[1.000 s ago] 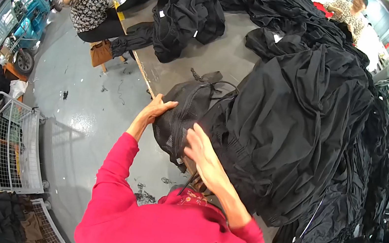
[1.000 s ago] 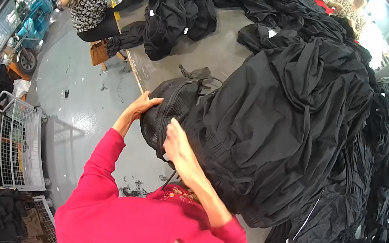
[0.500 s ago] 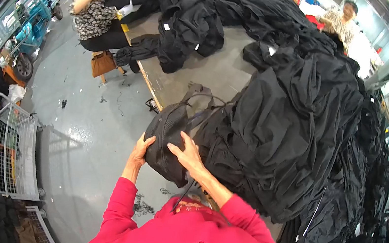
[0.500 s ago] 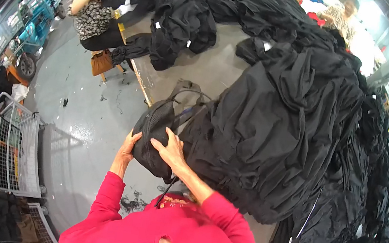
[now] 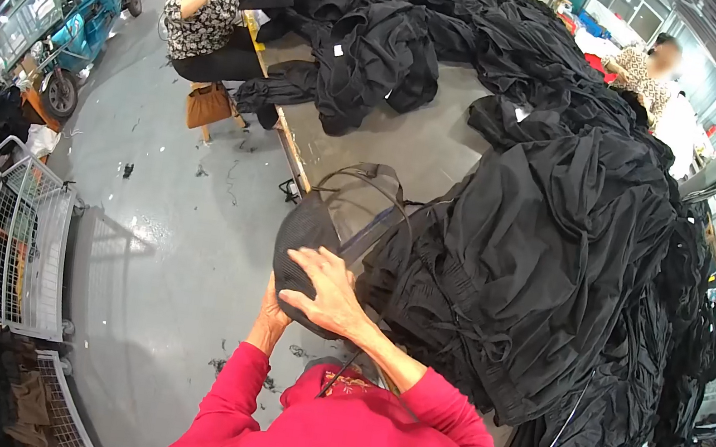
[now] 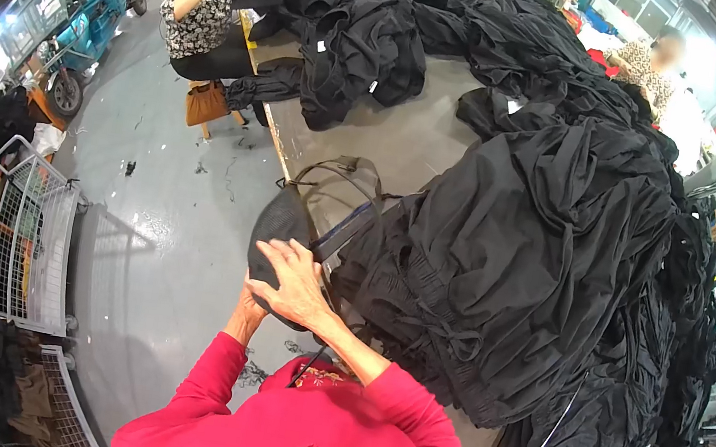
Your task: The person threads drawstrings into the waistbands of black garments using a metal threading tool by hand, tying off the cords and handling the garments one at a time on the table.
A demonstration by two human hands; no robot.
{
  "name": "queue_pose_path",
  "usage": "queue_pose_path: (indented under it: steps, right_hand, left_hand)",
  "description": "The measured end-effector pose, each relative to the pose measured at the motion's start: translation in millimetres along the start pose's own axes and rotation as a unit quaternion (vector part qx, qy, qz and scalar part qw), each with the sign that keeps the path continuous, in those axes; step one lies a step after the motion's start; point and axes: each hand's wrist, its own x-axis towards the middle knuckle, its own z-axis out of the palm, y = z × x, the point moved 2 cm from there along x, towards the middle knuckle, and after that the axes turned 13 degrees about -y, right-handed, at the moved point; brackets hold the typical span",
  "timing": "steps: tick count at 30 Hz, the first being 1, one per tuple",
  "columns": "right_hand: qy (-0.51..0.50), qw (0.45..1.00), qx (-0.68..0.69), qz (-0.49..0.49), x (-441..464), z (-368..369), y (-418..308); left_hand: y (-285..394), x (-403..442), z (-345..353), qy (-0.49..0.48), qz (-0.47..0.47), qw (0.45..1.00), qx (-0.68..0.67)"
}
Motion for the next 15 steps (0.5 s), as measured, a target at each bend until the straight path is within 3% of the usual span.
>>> queue_pose_path:
  steps: [1,2,5,6,7,8,9,11,12,14,15]
  right_hand:
    - [0.007,0.999,0.001,-0.04,6.3,4.6,1.9]
    - [0.014,0.997,0.003,-0.076,7.6,12.2,3.3]
    - [-0.015,0.996,-0.018,-0.091,9.6,13.7,-8.3]
    - [-0.008,0.995,-0.015,-0.101,8.2,11.8,-13.8]
    - [0.036,0.995,-0.025,-0.084,5.9,6.9,-19.7]
    - [0.081,0.994,-0.034,-0.064,-0.4,0.4,-26.6]
    - [0.126,0.987,-0.098,0.006,-11.6,-7.9,-35.8]
    - [0.164,0.985,0.01,0.048,-25.8,-6.2,-21.3]
    - [0.119,0.972,0.197,0.045,-29.1,-7.8,-19.0]
    - [0.034,0.91,0.408,0.061,-27.4,4.2,-28.0]
    - [0.043,0.938,0.343,0.038,-25.7,11.2,-32.9]
  left_hand:
    - [2.0,-5.6,-0.2,0.006,-0.001,1.0,0.002]
    - [4.3,-15.6,-0.5,0.013,0.032,0.991,0.129]
    - [12.3,-11.2,15.9,-0.01,0.07,0.996,0.053]
    - [15.2,-13.6,21.3,-0.002,0.083,0.984,0.159]
    - [19.8,-16.0,24.9,0.006,0.093,0.959,0.266]
    - [24.2,-19.5,12.0,0.018,0.09,0.982,0.164]
    - [29.3,-18.2,15.7,0.053,0.086,0.979,0.178]
    - [34.0,-26.0,26.0,0.081,0.104,0.956,0.261]
    - [41.4,-30.7,25.1,0.085,0.094,0.956,0.265]
    - [49.2,-40.7,19.5,0.081,0.006,0.978,0.193]
    - [49.9,-44.5,38.2,0.07,0.01,0.953,0.296]
